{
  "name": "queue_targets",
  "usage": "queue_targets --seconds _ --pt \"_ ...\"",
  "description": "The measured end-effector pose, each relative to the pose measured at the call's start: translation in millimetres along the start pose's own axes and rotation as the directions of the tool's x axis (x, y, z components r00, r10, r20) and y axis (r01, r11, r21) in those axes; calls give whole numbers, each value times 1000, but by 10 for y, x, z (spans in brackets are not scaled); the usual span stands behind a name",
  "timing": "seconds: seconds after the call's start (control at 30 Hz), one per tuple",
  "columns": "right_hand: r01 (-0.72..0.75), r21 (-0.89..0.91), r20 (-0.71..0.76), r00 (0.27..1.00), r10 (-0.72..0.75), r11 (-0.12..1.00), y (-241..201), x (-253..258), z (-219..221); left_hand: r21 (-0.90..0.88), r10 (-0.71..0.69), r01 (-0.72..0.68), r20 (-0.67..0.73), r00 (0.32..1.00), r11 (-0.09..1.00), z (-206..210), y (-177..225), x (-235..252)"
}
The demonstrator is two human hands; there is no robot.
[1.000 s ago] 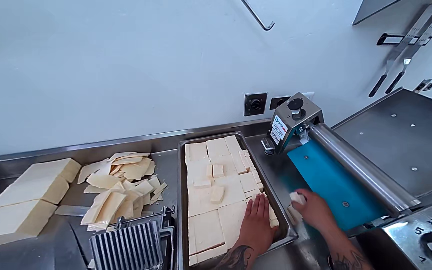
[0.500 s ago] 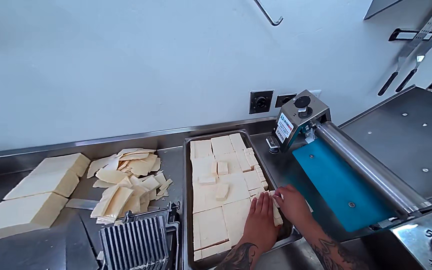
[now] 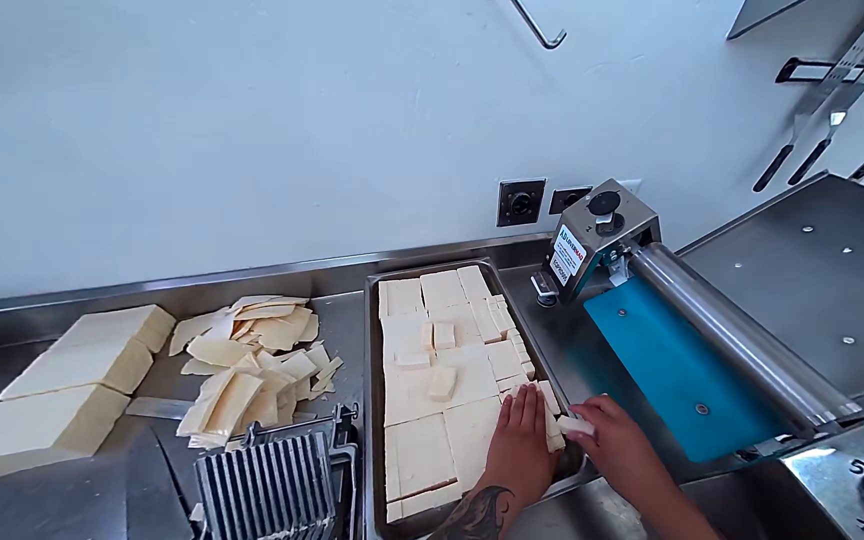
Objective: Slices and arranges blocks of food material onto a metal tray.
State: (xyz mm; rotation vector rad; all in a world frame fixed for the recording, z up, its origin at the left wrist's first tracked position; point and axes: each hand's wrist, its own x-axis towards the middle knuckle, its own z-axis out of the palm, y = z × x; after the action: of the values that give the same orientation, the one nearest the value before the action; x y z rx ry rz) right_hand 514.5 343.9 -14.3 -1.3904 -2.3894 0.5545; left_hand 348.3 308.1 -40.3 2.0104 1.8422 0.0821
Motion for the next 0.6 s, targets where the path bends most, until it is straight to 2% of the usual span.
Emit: queue_targets --seconds 0.07,0.2,0.3,0.33,0.47,0.6 --pt "-23 -51 135 990 30 998 -39 -93 -91 10 -3 3 9 1000 1000 -6 -4 -4" --pt "-84 -176 69 993 97 981 -181 -168 -19 31 -15 14 35 999 999 -20 11 6" --pt "-182 -282 252 933 256 942 -391 -16 -47 40 -17 15 33 999 999 -11 4 0" --pt "-192 -287 257 928 268 939 -418 39 -34 45 -16 15 22 1000 999 -6 -2 1" --pt "-163 -219 161 966 200 962 -290 90 77 38 -9 8 14 1000 999 -2 2 -3" --pt "-75 -183 409 901 145 980 -261 49 -138 43 -11 10 16 1000 999 -14 -1 10"
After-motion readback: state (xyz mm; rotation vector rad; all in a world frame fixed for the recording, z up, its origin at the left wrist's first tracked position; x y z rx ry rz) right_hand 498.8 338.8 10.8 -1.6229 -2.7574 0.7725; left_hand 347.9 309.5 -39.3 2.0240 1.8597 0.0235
